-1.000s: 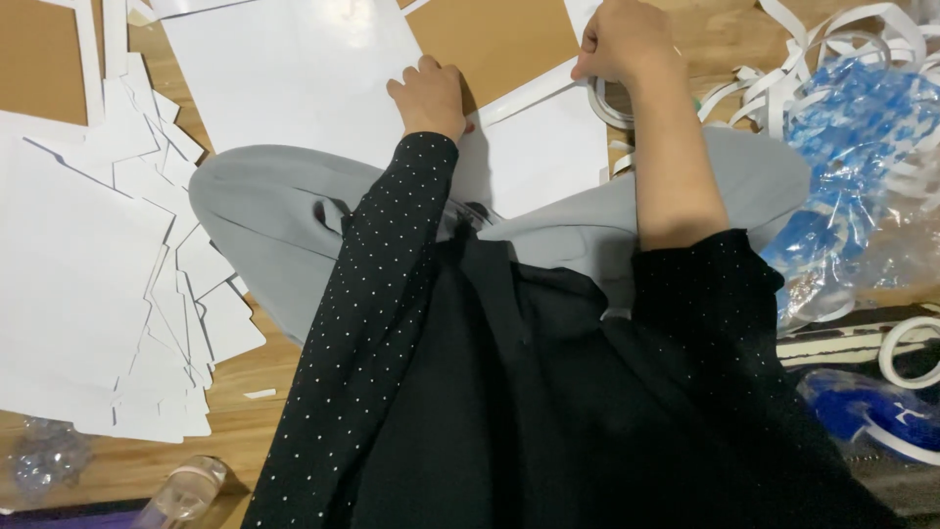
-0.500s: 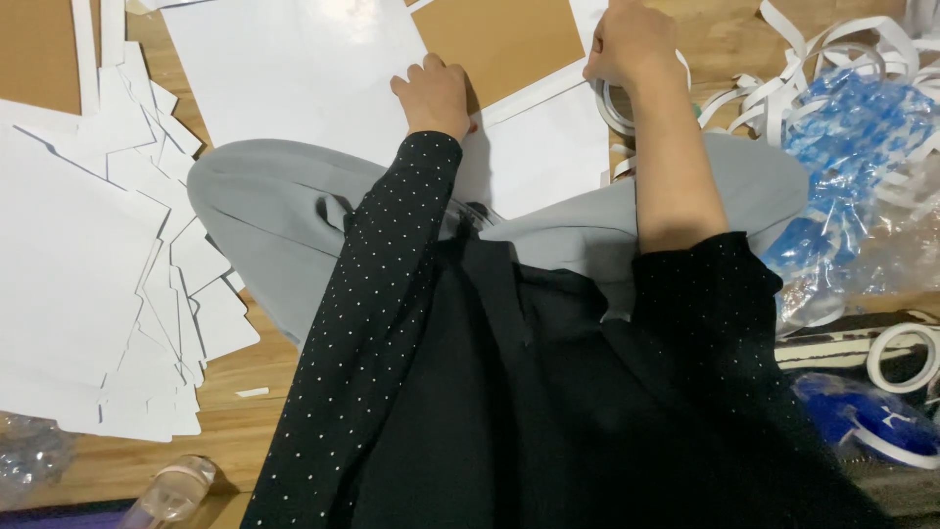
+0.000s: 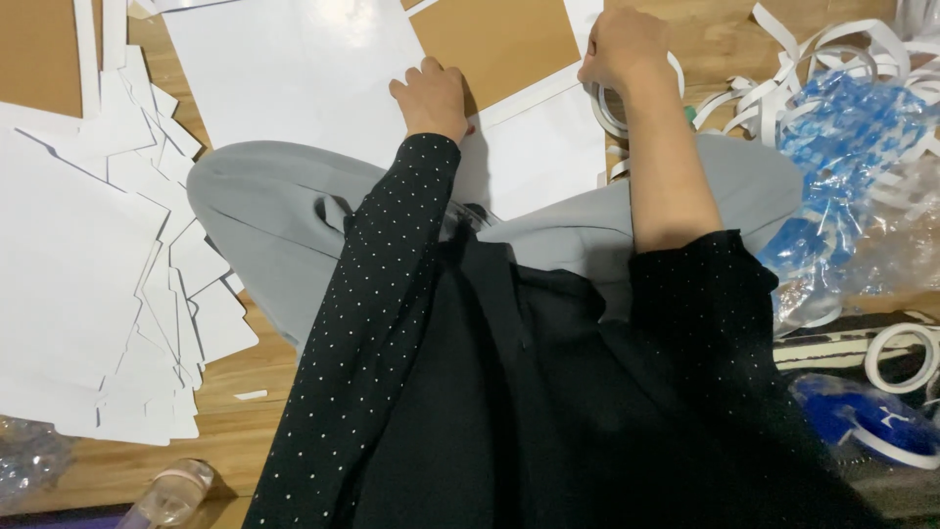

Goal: Applying double-sided tape to cardboard sheets

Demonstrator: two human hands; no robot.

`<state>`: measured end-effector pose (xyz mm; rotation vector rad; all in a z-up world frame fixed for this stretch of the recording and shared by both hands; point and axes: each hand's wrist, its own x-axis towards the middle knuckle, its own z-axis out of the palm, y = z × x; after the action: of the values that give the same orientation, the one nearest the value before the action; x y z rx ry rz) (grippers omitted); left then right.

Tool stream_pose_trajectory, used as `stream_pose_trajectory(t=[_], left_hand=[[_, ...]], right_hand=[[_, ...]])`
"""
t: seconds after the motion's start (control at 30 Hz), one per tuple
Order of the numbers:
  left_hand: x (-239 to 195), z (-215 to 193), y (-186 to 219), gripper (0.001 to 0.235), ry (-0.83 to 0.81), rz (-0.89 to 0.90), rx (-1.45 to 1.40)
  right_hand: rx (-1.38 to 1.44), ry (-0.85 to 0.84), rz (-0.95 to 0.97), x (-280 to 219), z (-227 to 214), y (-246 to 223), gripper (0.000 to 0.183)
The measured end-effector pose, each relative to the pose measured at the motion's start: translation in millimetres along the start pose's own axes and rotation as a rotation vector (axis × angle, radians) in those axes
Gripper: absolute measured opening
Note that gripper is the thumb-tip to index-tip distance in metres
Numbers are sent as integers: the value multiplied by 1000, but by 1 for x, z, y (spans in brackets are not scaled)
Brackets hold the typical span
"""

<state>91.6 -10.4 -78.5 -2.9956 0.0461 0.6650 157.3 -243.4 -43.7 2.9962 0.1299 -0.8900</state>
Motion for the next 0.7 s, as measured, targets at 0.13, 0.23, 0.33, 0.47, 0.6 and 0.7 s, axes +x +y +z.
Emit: stream_pose_trajectory(t=[0.13, 0.23, 0.33, 0.47, 0.6, 0.7], left_hand=[[-4, -8, 5, 36, -13, -26, 60], [-20, -24, 26, 23, 83, -75, 152], [-41, -32, 55, 19, 395, 35, 193], [-56, -26, 92, 48, 482, 340, 145], [-54, -28, 99, 64, 364, 343, 235], [-51, -34, 96, 68, 370, 378, 277]], right_hand=[[-73, 30, -26, 2, 5, -2, 7], [-148, 22, -11, -2, -1, -8, 12], [-197, 55, -17, -7, 0, -10, 17], [-198, 127, -94, -6, 7, -3, 21], [-212, 150, -135, -3, 14, 0, 17], [-292, 162, -227, -2, 9, -6, 48]])
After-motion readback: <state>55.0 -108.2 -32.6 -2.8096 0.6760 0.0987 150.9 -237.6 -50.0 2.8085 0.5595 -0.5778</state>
